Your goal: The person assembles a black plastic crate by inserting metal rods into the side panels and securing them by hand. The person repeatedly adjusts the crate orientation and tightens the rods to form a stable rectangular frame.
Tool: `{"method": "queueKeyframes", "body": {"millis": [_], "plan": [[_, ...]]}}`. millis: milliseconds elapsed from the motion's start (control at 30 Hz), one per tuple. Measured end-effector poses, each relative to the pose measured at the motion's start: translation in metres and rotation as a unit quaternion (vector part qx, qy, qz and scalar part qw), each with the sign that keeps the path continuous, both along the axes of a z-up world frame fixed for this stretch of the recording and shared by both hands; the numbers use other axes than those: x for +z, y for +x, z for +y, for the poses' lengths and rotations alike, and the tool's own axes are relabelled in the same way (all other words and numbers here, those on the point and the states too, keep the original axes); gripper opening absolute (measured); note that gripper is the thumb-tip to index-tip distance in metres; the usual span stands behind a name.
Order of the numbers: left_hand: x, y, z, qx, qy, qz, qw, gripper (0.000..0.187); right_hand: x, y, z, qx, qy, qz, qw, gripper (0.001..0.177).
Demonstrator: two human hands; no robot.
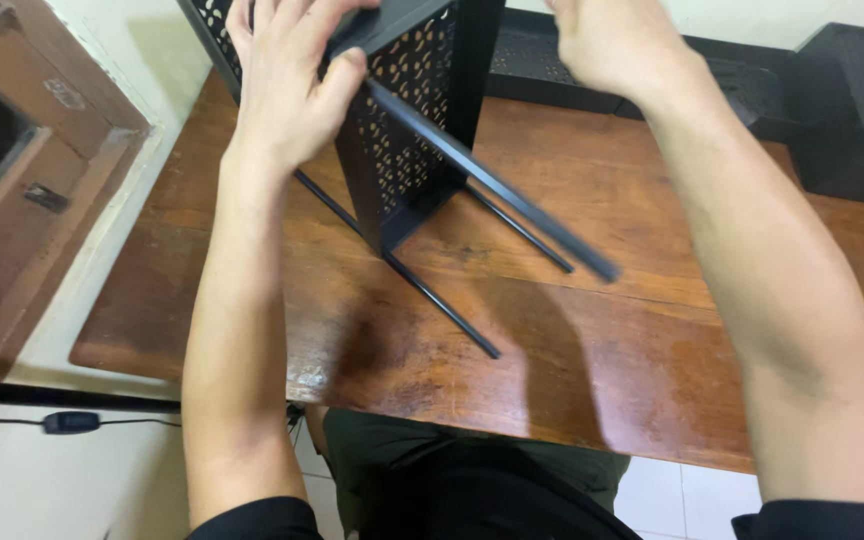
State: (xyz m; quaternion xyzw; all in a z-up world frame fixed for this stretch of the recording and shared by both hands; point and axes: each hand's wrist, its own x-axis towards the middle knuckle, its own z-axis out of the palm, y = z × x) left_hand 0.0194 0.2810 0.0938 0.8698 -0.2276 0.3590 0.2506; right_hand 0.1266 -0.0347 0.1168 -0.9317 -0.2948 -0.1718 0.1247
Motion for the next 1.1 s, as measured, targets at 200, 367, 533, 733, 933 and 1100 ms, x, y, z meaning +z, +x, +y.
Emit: {"method": "queueKeyframes", "body": {"millis": [200, 367, 533, 733, 933, 1100], "plan": [[0.040, 0.027, 0.021, 0.013, 0.049, 0.224, 0.973, 0.047, 0.022, -0.001, 0.010, -0.054, 0.106, 0.273, 0.955, 0.025], [0.052, 0.055, -0.026, 0.022, 0.151, 0.207, 0.966, 0.077, 0.035, -0.014, 0.021, -0.052, 0.297, 0.592, 0.747, 0.017], [0.048, 0.094, -0.070, -0.037, 0.223, 0.062, 0.972, 0.070, 0.001, -0.032, 0.023, 0.034, 0.509, 0.718, 0.474, 0.024], [0.038, 0.101, -0.061, -0.059, 0.290, 0.186, 0.937, 0.041, -0.025, -0.051, 0.037, 0.085, 0.595, 0.753, 0.267, 0.021], [0.021, 0.097, -0.058, -0.070, 0.260, 0.111, 0.957, 0.030, -0.028, -0.073, 0.047, -0.028, 0.530, 0.671, 0.517, 0.023], [0.023, 0.099, -0.060, -0.078, 0.262, 0.178, 0.945, 0.029, -0.017, -0.075, 0.046, 0.094, 0.622, 0.739, 0.243, 0.025]]}}
